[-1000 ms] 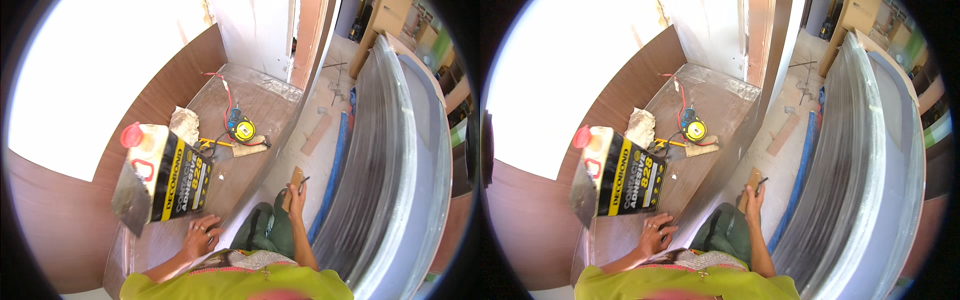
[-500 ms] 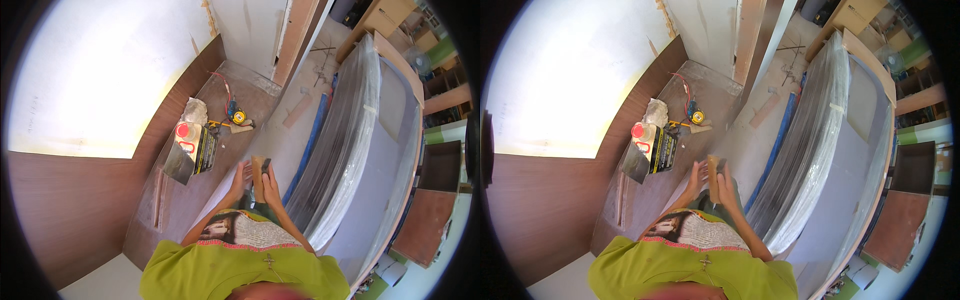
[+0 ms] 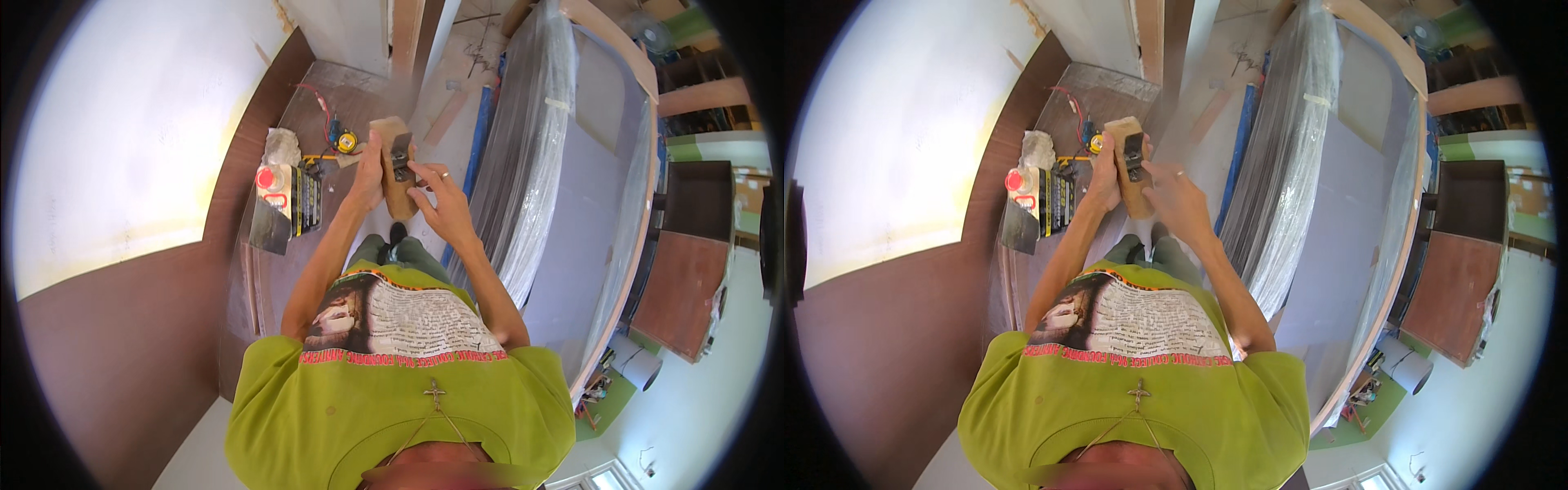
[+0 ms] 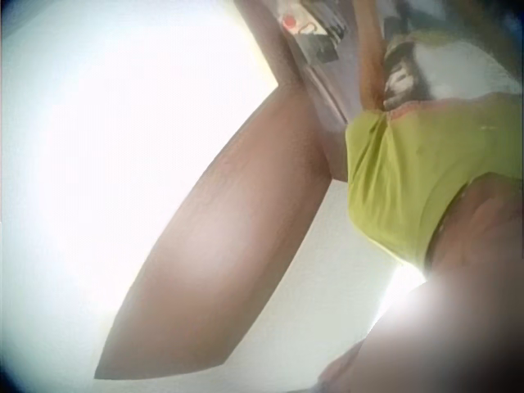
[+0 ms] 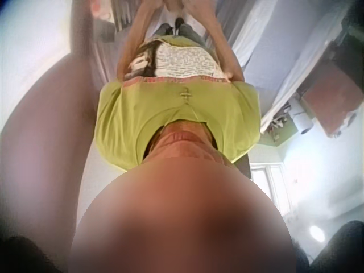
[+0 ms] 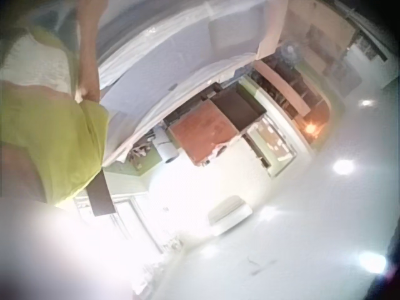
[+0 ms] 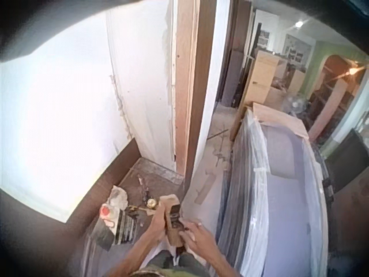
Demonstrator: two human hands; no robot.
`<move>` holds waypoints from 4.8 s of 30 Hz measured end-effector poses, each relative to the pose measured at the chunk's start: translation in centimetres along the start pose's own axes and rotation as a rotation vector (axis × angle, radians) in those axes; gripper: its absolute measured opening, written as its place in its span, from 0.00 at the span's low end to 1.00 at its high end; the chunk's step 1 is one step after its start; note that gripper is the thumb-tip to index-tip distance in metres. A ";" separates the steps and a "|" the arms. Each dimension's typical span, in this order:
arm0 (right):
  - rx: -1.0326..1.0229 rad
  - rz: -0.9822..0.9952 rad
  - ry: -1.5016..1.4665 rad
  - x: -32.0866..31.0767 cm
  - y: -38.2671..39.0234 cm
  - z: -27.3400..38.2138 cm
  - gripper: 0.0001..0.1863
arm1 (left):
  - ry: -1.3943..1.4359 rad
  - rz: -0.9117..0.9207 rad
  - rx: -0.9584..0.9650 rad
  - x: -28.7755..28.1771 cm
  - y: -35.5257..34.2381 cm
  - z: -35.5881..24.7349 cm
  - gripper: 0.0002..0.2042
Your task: The person moves around a room under renovation, picks up a wooden block, and uses it to press a wooden panel onto a wall. They repeatedly rub the panel with the block to secure it in place.
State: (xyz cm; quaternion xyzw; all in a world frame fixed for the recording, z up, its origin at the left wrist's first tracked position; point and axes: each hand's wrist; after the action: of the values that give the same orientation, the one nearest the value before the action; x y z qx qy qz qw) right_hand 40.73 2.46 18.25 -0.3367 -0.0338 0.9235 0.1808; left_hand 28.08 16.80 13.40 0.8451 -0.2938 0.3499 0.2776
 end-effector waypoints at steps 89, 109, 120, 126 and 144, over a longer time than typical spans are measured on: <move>0.338 -0.946 -0.290 0.3 15.6 2.8 0.41 | -1.420 0.751 0.141 10.8 8.8 0.6 0.18; 0.296 -1.301 -0.053 -3.3 43.1 9.9 0.42 | -1.158 1.149 -0.088 17.4 30.2 18.8 0.26; 0.307 -1.431 -0.460 6.2 52.8 17.1 0.35 | -0.749 1.310 -0.074 11.2 44.7 17.0 0.10; 0.534 -1.345 -0.549 3.6 63.5 16.1 0.35 | -0.880 1.107 0.077 9.6 47.7 6.3 0.09; 0.554 -1.005 -0.285 3.9 83.4 22.0 0.37 | -0.940 0.726 -0.273 7.9 74.5 31.4 0.20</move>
State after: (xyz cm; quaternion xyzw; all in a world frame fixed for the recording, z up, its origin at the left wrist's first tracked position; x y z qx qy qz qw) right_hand -1.94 -72.63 17.41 -0.0924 0.0292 0.7353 0.6708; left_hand -5.40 -56.94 20.11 0.7116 -0.6965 -0.0293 0.0868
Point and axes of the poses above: each hand's wrist, its own y-axis away from the middle knuckle, its own x-axis out of the palm, z = x × y, and after that the axes turned 8 degrees about y, right-handed
